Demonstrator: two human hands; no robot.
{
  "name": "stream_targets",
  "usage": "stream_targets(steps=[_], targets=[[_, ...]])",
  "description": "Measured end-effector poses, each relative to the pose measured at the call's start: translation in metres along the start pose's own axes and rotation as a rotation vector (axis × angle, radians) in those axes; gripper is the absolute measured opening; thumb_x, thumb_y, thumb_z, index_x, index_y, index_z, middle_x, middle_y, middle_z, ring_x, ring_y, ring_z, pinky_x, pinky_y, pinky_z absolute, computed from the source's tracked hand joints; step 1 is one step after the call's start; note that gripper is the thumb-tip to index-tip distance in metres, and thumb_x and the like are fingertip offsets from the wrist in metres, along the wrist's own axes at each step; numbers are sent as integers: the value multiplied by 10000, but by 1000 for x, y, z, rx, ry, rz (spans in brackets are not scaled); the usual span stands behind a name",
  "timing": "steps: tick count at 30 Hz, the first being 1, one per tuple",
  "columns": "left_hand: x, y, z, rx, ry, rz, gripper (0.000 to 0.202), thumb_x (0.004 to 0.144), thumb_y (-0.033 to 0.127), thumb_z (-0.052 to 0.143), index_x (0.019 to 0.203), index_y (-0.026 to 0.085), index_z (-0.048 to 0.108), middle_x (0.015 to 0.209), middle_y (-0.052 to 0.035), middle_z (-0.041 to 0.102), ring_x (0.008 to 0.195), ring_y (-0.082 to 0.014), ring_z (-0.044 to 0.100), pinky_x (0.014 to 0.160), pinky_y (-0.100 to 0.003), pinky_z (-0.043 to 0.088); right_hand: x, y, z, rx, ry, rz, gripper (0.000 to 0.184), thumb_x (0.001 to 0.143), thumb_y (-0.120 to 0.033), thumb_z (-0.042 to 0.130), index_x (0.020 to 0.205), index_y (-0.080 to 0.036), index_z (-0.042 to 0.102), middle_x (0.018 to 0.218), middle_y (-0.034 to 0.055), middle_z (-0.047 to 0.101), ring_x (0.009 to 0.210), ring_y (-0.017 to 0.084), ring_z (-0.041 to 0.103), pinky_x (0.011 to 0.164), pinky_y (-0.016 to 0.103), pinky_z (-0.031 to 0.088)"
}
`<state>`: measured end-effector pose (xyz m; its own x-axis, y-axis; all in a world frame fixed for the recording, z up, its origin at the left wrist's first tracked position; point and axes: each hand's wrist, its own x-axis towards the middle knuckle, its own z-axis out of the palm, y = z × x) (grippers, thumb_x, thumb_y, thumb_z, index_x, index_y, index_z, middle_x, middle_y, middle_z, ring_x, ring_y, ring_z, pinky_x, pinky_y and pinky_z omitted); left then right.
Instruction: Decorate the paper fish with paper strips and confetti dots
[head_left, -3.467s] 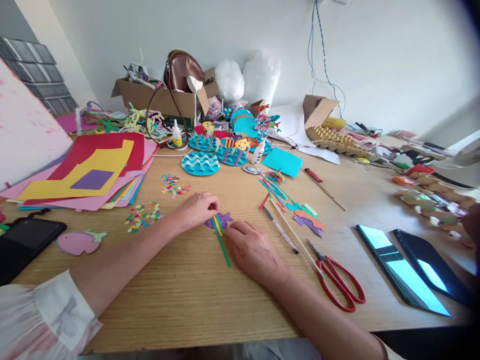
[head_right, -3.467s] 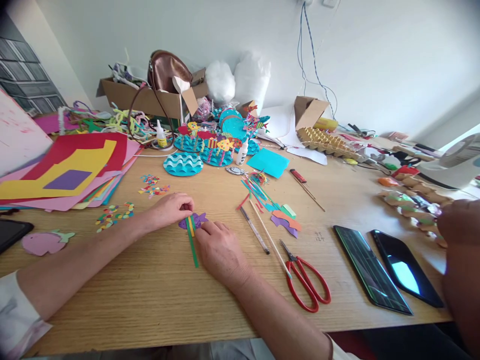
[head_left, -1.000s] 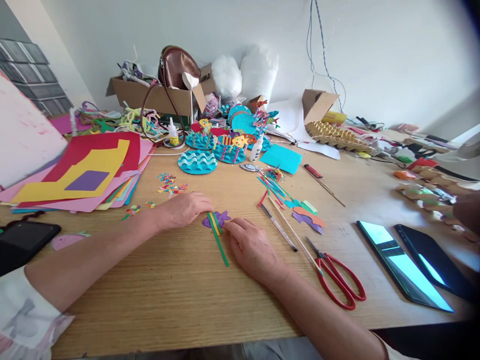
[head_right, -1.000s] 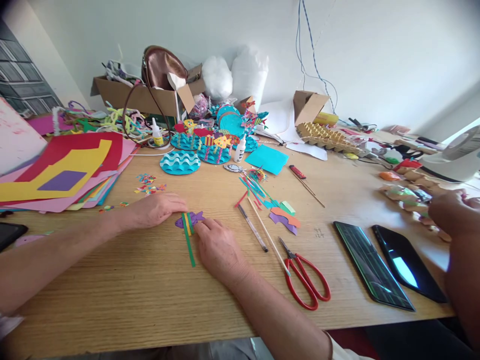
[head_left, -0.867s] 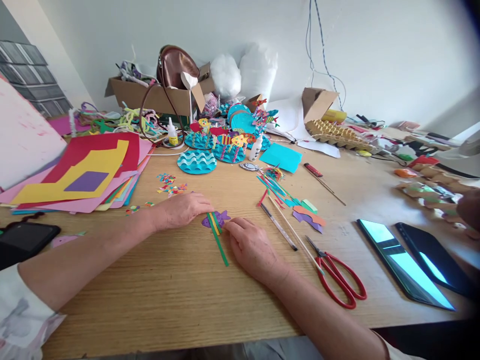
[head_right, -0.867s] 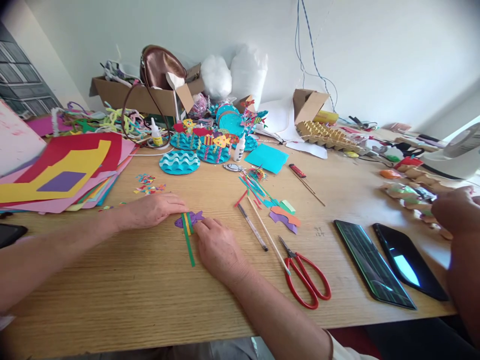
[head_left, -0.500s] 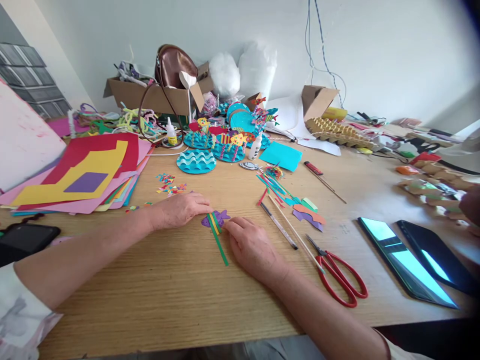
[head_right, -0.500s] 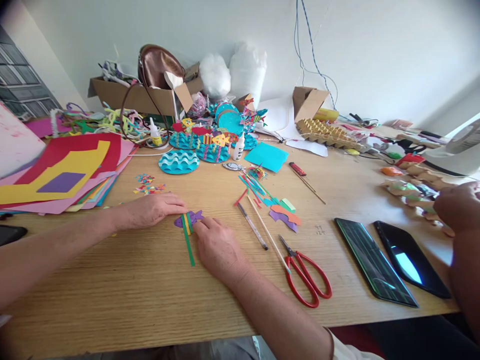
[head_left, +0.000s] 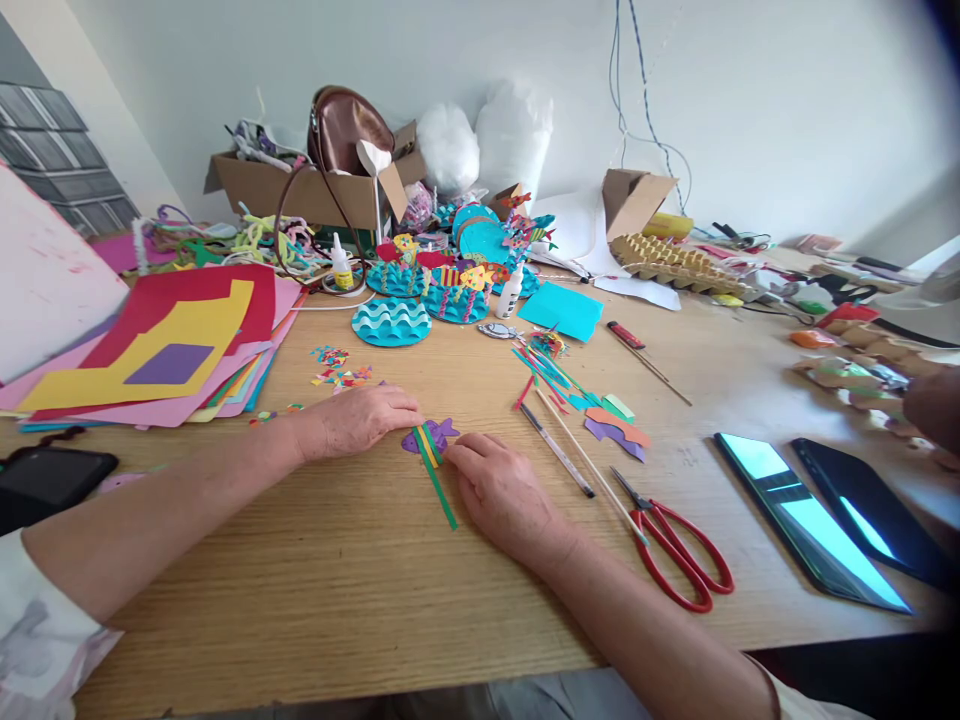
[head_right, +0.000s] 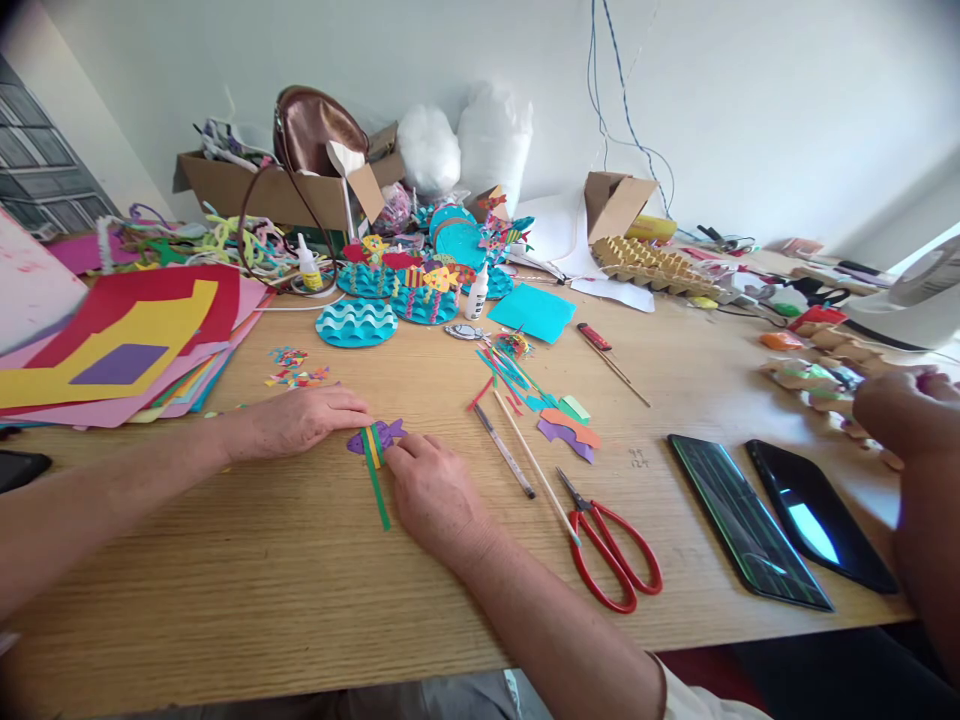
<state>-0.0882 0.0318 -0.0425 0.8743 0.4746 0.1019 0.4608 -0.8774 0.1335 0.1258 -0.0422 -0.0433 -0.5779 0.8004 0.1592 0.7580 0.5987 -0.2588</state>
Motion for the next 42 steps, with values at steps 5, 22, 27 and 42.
stream_targets(steps=[5,22,27,42], targets=[[1,2,-2,-14,5,22,324,872,108,337,1093,193,559,1024,-61,599,963,-173,519,844,-281,393,0,0,0,0,2,-7,255,822,-80,401,948,-177,599,934,60,624,875,150,556,779,237,419],[0,5,-4,21,31,18,335,876,95,318,1062,178,583,1016,-72,597,946,-183,514,830,-297,404,0,2,2,-36,13,-18,257,846,-109,384,911,-188,620,873,50,605,803,133,530,709,222,394],[0,4,-3,29,31,15,335,881,104,312,1067,176,582,1018,-72,593,947,-183,510,836,-296,399,1,1,5,-74,12,-17,221,865,-169,397,882,-194,616,872,47,590,785,131,516,705,227,383],[1,5,-4,-7,49,18,368,838,48,315,1045,189,584,1018,-61,595,953,-176,517,839,-292,401,-1,3,9,-84,41,-17,190,863,-187,422,838,-203,609,848,33,571,750,120,486,680,226,356]])
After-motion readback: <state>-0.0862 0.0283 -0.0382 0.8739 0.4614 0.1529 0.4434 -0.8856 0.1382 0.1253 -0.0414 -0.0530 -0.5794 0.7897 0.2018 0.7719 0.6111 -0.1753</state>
